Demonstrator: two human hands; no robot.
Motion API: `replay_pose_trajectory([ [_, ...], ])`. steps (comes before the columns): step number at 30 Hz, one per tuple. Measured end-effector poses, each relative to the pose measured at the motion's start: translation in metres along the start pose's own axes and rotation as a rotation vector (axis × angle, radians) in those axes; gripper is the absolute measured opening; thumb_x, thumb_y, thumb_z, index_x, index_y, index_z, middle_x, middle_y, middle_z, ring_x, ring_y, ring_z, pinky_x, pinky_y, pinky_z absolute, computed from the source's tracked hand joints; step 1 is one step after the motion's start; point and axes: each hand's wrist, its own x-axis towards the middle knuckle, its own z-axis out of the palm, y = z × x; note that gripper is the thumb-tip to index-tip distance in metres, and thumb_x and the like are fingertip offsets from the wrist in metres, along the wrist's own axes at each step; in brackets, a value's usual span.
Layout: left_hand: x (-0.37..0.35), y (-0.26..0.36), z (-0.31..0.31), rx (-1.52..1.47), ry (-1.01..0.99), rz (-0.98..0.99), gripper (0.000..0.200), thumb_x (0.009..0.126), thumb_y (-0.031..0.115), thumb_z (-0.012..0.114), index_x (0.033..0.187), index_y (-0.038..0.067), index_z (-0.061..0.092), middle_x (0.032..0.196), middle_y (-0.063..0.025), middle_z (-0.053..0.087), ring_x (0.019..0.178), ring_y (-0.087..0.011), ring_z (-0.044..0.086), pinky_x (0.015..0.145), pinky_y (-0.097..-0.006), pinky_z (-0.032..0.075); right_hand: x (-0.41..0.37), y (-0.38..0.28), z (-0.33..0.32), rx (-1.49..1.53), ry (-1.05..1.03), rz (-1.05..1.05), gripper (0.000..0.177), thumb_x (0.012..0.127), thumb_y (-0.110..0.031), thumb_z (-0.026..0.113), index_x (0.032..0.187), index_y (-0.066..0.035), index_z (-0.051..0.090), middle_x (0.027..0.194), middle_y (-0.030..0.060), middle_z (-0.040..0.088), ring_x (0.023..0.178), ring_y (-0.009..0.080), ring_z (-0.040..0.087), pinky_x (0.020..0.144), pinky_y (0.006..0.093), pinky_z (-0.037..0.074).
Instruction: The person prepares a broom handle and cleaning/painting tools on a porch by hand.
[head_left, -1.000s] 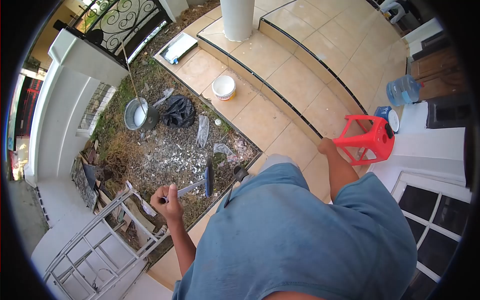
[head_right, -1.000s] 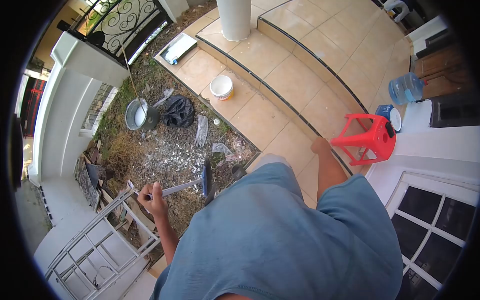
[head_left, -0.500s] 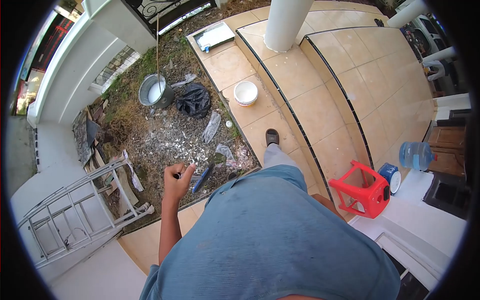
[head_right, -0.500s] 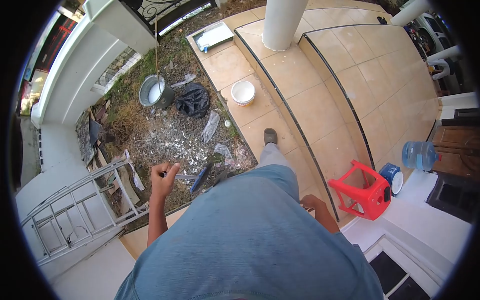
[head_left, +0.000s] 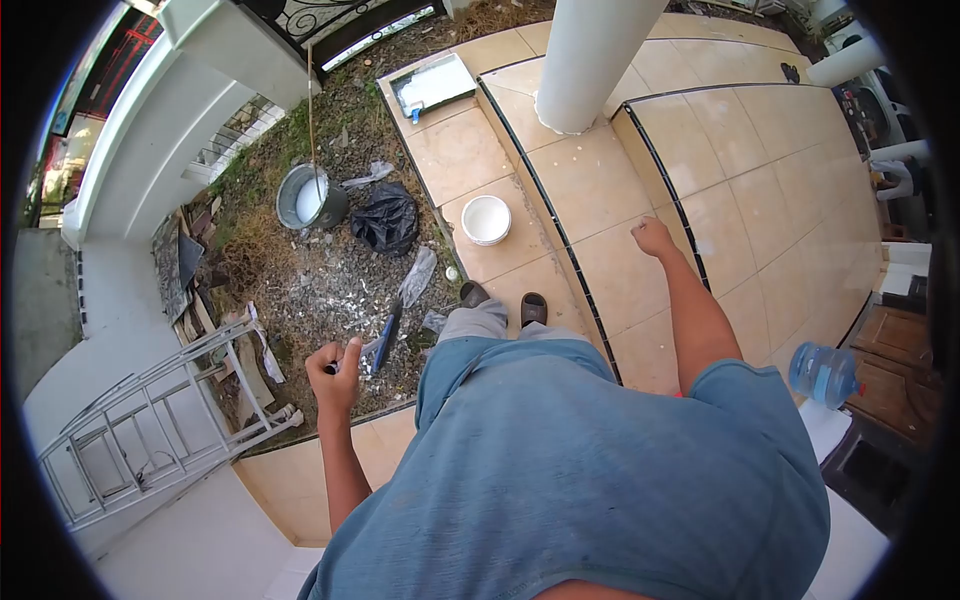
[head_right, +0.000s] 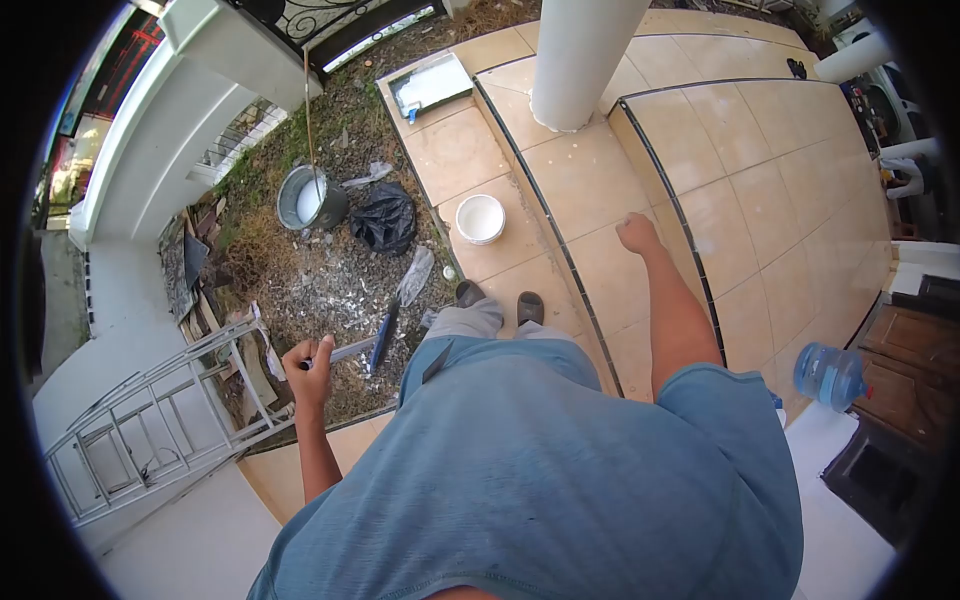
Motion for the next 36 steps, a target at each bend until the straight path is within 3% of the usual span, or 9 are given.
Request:
replay_pose_trajectory([
  [4,0.045,-0.02,0.019,0.032,-0.028,-0.01,0.049,0.082,0.013,0.067,0.052,0.006,0.029,0.051,0.0037,0.027,0.052,-0.0058,0.025,0.047,-0.0301,0.019,0.037,-0.096,0.008,0.195,0.034,-0.213,0.021,0.08,-0.023,0.062,0.082,-0.001,0.062,0.077,0.0149,0.064,0.071,0.0271,0.061,0.065,0.037,0.047],
  [9,0.116,-0.029,0.037,-0.008,0.017,-0.124,0.049,0.082,0.015,0.067,0.051,0.005,0.03,0.05,0.0028,0.029,0.051,-0.0067,0.026,0.047,-0.031,0.019,0.063,-0.149,0.052,0.007,-0.51,-0.296,0.025,0.077,-0.026,0.062,0.086,-0.004,0.067,0.09,0.019,0.067,0.087,0.0329,0.065,0.079,0.0388,0.051],
  [15,0.122,-0.036,0.051,0.038,-0.024,-0.162,0.048,0.08,0.01,0.068,0.05,0.006,0.032,0.047,0.0002,0.033,0.046,-0.0081,0.03,0.045,-0.0304,0.022,0.148,-0.145,0.121,-0.143,-0.537,-0.222,0.027,0.074,-0.025,0.064,0.085,-0.002,0.068,0.091,0.0222,0.067,0.084,0.0371,0.064,0.076,0.0404,0.051],
  [19,0.103,-0.069,0.07,-0.021,0.017,-0.246,0.042,0.076,-0.006,0.062,0.05,0.006,0.031,0.046,-0.0029,0.035,0.043,-0.0135,0.034,0.048,-0.0305,0.03,0.234,-0.135,0.215,-0.064,-0.562,-0.262,0.021,0.072,-0.022,0.062,0.077,-0.002,0.068,0.084,0.0198,0.067,0.081,0.0353,0.065,0.075,0.0407,0.052],
  [22,0.125,-0.063,0.101,0.004,0.026,-0.277,0.042,0.076,-0.005,0.06,0.05,0.006,0.028,0.047,-0.0026,0.036,0.044,-0.0138,0.034,0.052,-0.0299,0.035,0.29,-0.122,0.298,0.008,-0.592,-0.194,0.02,0.074,-0.024,0.065,0.075,-0.004,0.066,0.081,0.0181,0.067,0.081,0.0337,0.065,0.075,0.0411,0.051],
  [26,0.15,-0.061,0.135,0.082,-0.088,-0.32,0.041,0.079,-0.001,0.059,0.052,0.008,0.028,0.047,-0.0018,0.039,0.046,-0.0121,0.033,0.058,-0.031,0.039,0.346,-0.115,0.386,0.019,-0.614,-0.077,0.042,0.075,-0.019,0.059,0.113,-0.001,0.06,0.112,0.0249,0.061,0.106,0.0388,0.057,0.091,0.0419,0.047],
  [28,0.171,-0.053,0.145,0.132,-0.175,-0.328,0.046,0.086,-0.003,0.056,0.055,0.009,0.025,0.05,-0.0057,0.038,0.045,-0.0195,0.032,0.058,-0.0384,0.043,0.353,-0.116,0.425,0.038,-0.514,-0.098,0.047,0.075,-0.017,0.058,0.119,0.0,0.054,0.113,0.0284,0.058,0.109,0.0401,0.056,0.093,0.0437,0.045],
  [31,0.183,-0.062,0.164,0.106,-0.12,-0.274,0.048,0.084,-0.006,0.056,0.056,0.011,0.022,0.049,-0.0053,0.035,0.045,-0.0192,0.031,0.055,-0.0362,0.04,0.359,-0.117,0.467,0.044,-0.607,-0.013,0.058,0.077,-0.016,0.059,0.13,0.001,0.043,0.11,0.03,0.06,0.108,0.0408,0.057,0.094,0.0431,0.045],
  [36,0.196,-0.064,0.176,0.155,-0.151,-0.327,0.046,0.084,-0.009,0.053,0.056,0.012,0.022,0.05,-0.0026,0.034,0.045,-0.0168,0.029,0.053,-0.0336,0.037,0.356,-0.117,0.491,0.163,-0.439,0.193,0.056,0.077,-0.007,0.051,0.131,-0.001,0.041,0.105,0.0307,0.061,0.1,0.0439,0.059,0.087,0.0468,0.048],
])
